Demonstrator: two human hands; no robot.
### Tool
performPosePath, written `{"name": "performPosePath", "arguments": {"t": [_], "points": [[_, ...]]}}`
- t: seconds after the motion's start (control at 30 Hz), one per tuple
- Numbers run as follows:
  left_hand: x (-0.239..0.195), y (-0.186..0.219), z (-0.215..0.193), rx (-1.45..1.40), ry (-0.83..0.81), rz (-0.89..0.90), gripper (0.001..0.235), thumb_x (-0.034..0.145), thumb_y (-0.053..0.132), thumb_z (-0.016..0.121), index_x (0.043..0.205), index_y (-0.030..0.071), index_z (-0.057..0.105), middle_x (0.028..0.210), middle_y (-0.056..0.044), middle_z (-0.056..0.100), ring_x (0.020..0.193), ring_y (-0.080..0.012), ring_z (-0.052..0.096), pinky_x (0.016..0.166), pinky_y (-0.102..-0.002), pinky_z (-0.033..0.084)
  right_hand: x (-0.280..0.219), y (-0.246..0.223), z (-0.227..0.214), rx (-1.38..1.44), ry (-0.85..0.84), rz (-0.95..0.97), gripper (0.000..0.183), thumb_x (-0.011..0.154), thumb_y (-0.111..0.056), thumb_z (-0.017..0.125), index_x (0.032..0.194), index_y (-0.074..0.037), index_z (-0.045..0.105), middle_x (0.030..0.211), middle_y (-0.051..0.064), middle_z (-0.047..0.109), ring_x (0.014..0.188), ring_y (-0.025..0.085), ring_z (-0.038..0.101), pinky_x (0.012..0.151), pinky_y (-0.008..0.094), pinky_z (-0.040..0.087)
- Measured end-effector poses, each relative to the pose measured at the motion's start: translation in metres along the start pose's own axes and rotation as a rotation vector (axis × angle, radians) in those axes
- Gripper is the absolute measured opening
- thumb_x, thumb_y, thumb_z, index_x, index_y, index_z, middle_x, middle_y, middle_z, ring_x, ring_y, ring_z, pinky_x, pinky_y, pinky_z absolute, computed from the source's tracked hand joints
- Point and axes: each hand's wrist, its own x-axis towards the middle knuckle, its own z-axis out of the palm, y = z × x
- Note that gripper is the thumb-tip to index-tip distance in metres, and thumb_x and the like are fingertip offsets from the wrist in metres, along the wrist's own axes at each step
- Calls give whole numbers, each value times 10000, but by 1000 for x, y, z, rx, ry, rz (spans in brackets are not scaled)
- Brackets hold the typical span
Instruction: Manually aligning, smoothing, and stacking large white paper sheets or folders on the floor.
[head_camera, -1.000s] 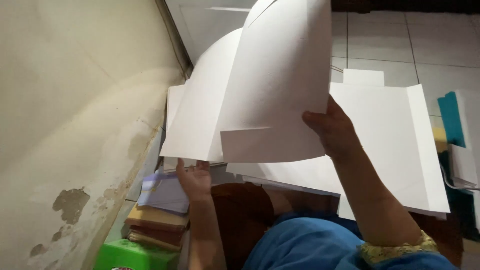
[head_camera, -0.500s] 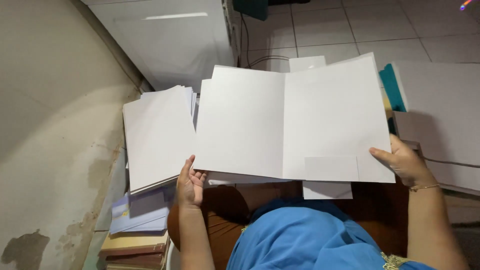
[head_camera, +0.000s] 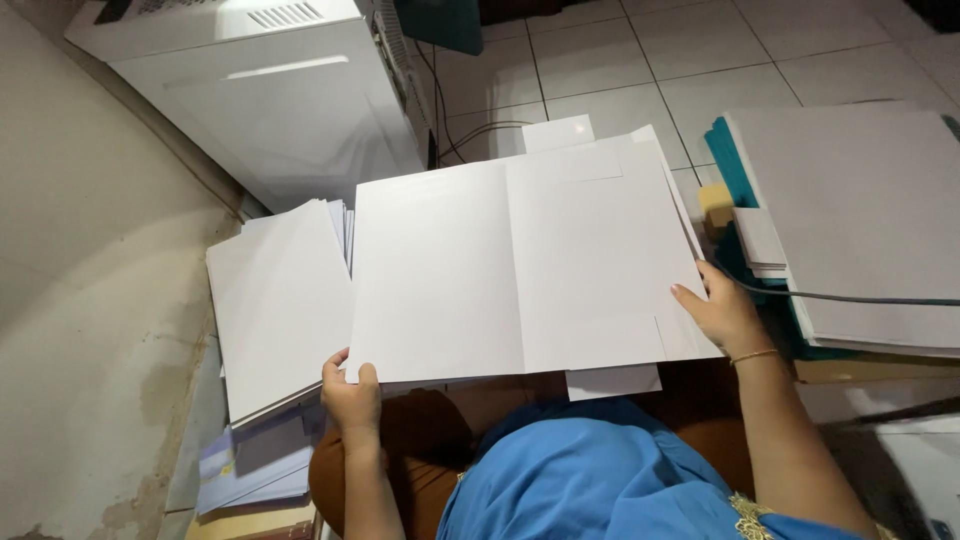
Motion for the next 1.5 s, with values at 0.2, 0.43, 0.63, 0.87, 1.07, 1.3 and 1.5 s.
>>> {"name": "performPosePath", "arguments": {"t": [0.2, 0.43, 0.63, 0.87, 1.07, 1.3, 1.5], "points": [[20, -48, 14, 192, 52, 58, 455, 722, 237, 676, 1176, 233, 714, 957, -29, 780, 1017, -249, 729, 811, -378, 571, 41, 28, 29, -421, 47, 39, 955, 953, -718, 489, 1593, -24, 346, 1474, 286, 538, 1394, 372, 512, 1059, 521, 494], [-13, 19, -6, 137, -47, -80, 503, 777, 213, 525, 1260, 117, 630, 1069, -68, 730, 817, -261, 652, 687, -402, 520, 32, 0, 29, -414, 73, 69, 473, 1082, -387, 416, 1374, -18, 473, 1225, 273, 667, 1087, 475, 658, 803, 557, 561], [-16, 20, -4, 93, -29, -49, 508, 789, 192, 538, 1282, 103, 623, 1132, -89, 727, 864, -261, 654, 729, -390, 523, 36, -5, 21, -140, 88, 78, 731, 941, -524, 600, 1490, -83, 402, 1386, 195, 610, 1218, 424, 603, 950, 499, 508], [-16, 15, -4, 136, -17, -42, 501, 787, 210, 539, 1272, 122, 626, 1140, -71, 730, 856, -267, 654, 716, -409, 512, 45, -12, 18, -242, 20, 165, 594, 1029, -548, 441, 1385, -76, 500, 1259, 216, 658, 1117, 435, 634, 858, 514, 519], [-11, 12, -5, 161, -9, -38, 528, 777, 234, 543, 1287, 135, 637, 1184, -80, 726, 956, -289, 665, 798, -425, 518, 61, 12, 12, -243, 146, -12, 469, 1060, -436, 450, 1222, -60, 679, 1199, 225, 634, 1032, 419, 635, 855, 483, 511], [-19, 32, -6, 211, -42, -58, 543, 815, 214, 507, 1339, 100, 592, 1185, -111, 685, 906, -302, 631, 716, -456, 516, 58, 18, -5, -55, 236, -88, 437, 933, -180, 595, 1369, -166, 624, 980, 71, 752, 927, 294, 673, 868, 414, 517], [-10, 14, -1, 266, -1, -28, 575, 805, 234, 510, 1355, 96, 598, 1228, -131, 678, 1078, -352, 612, 818, -497, 516, 87, 50, 3, -165, 288, -215, 292, 910, -181, 762, 1193, -160, 695, 905, 73, 715, 873, 277, 685, 752, 408, 532]]}}
